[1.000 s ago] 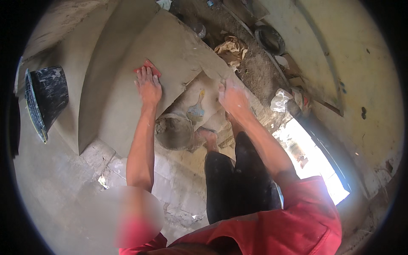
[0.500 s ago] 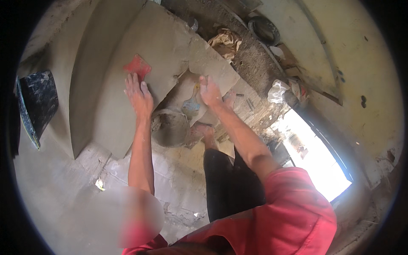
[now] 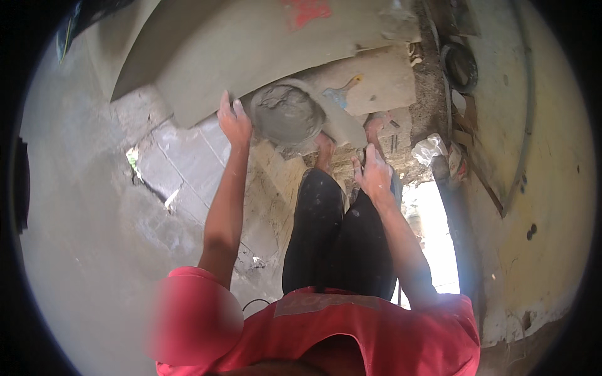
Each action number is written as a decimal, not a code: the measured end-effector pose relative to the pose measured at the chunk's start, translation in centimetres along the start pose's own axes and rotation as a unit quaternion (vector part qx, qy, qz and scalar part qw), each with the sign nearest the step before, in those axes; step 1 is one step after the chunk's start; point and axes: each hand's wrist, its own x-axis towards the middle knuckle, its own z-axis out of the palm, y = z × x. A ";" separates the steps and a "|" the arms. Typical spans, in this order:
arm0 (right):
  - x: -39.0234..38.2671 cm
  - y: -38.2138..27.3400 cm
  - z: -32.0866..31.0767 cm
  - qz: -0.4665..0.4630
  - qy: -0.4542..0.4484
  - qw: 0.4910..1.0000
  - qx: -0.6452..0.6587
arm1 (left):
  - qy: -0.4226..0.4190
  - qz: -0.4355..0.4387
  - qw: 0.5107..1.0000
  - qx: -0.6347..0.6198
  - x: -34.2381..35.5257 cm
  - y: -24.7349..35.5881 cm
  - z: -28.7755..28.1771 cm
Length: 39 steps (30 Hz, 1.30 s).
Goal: The person scoops cement from a bucket and applies it to the stair treads and risers using a trowel and a float. They repeatedly smooth the surface to create a level finish.
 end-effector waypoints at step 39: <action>10.1 -13.8 19.1 0.017 -0.073 0.972 -0.224 | -0.220 -0.322 0.919 -0.065 -8.0 -11.7 3.1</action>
